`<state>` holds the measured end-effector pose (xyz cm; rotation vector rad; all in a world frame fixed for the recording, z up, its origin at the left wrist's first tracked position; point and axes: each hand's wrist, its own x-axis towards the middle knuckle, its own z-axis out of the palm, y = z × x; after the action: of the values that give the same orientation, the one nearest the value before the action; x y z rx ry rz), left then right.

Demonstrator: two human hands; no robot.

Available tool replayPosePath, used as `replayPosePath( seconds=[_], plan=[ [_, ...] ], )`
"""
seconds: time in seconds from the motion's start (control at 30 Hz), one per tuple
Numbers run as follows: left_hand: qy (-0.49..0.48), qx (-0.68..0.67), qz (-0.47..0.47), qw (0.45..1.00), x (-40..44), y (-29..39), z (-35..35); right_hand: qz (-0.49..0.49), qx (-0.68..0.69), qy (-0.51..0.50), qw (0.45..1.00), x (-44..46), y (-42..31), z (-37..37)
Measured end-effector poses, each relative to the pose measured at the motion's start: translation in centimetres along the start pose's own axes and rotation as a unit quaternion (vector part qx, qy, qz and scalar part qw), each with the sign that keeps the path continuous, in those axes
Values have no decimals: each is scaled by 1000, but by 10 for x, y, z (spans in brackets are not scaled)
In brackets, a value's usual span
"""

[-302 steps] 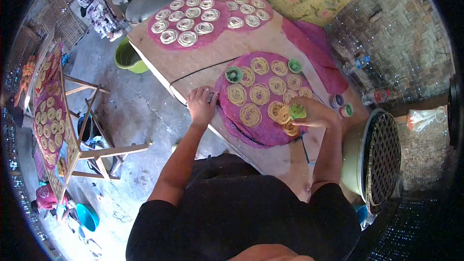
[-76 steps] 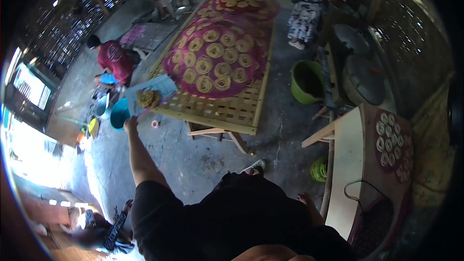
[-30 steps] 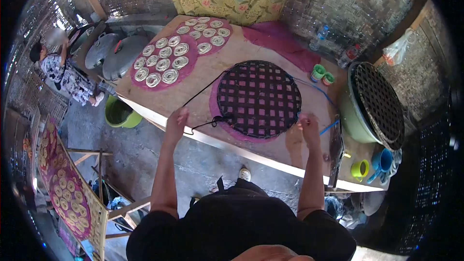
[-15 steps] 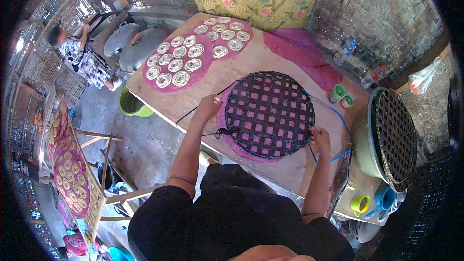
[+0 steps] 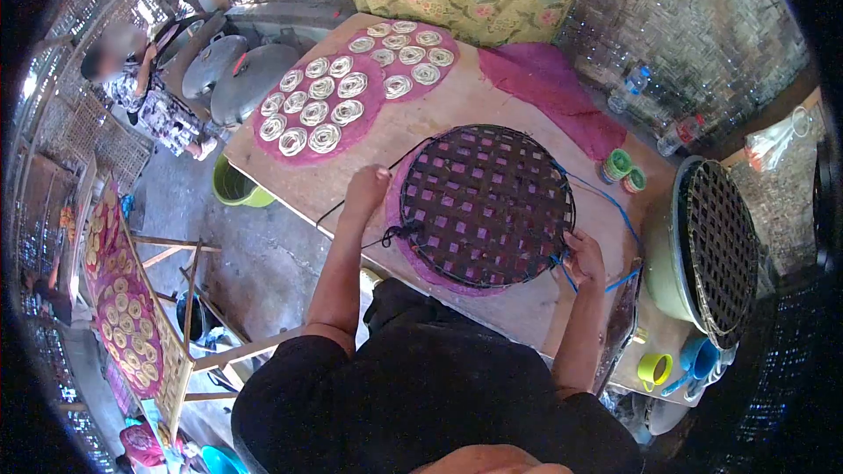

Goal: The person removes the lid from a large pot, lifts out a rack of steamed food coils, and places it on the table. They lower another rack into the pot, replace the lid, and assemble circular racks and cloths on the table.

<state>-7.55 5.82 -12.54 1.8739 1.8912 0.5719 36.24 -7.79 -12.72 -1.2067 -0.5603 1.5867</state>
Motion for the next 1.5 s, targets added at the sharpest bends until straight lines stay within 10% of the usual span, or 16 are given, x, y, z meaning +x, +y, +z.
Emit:
replayPosePath(
  seconds=[0.07, 0.4, 0.47, 0.57, 0.73, 0.8, 1.07, 1.2, 1.33, 1.5],
  plan=[
    [129, 6, 28, 991, 5, -19, -5, -3, -16, 10, 1000, -1, 3, -8],
    [61, 216, 110, 968, -11, -36, -15, -17, 41, -21, 999, -24, -3, -6],
    [-73, -251, 1, 965, -8, -41, -19, -26, 42, -16, 999, -29, 1, -11],
    [-181, -416, -132, 881, -28, -10, -41, -37, 45, -21, 998, -38, 0, -13],
    [-187, -147, -117, 964, -35, 15, -13, -47, 39, -53, 997, -58, -5, -6],
    [27, 180, 60, 981, -38, 17, 4, -62, 41, -39, 996, -63, -3, -7],
    [174, 82, -72, 979, -46, -20, -106, -66, 0, -33, 997, -51, 5, 0],
    [348, 61, 166, 921, -94, -5, -188, -50, -19, 3, 999, -28, 28, -15],
    [328, 4, 158, 931, -137, 47, -213, -29, -295, 37, 954, -37, 22, -13],
    [406, -45, 90, 908, -142, 54, -241, -106, -318, 32, 942, -42, 31, -14]
  ],
)
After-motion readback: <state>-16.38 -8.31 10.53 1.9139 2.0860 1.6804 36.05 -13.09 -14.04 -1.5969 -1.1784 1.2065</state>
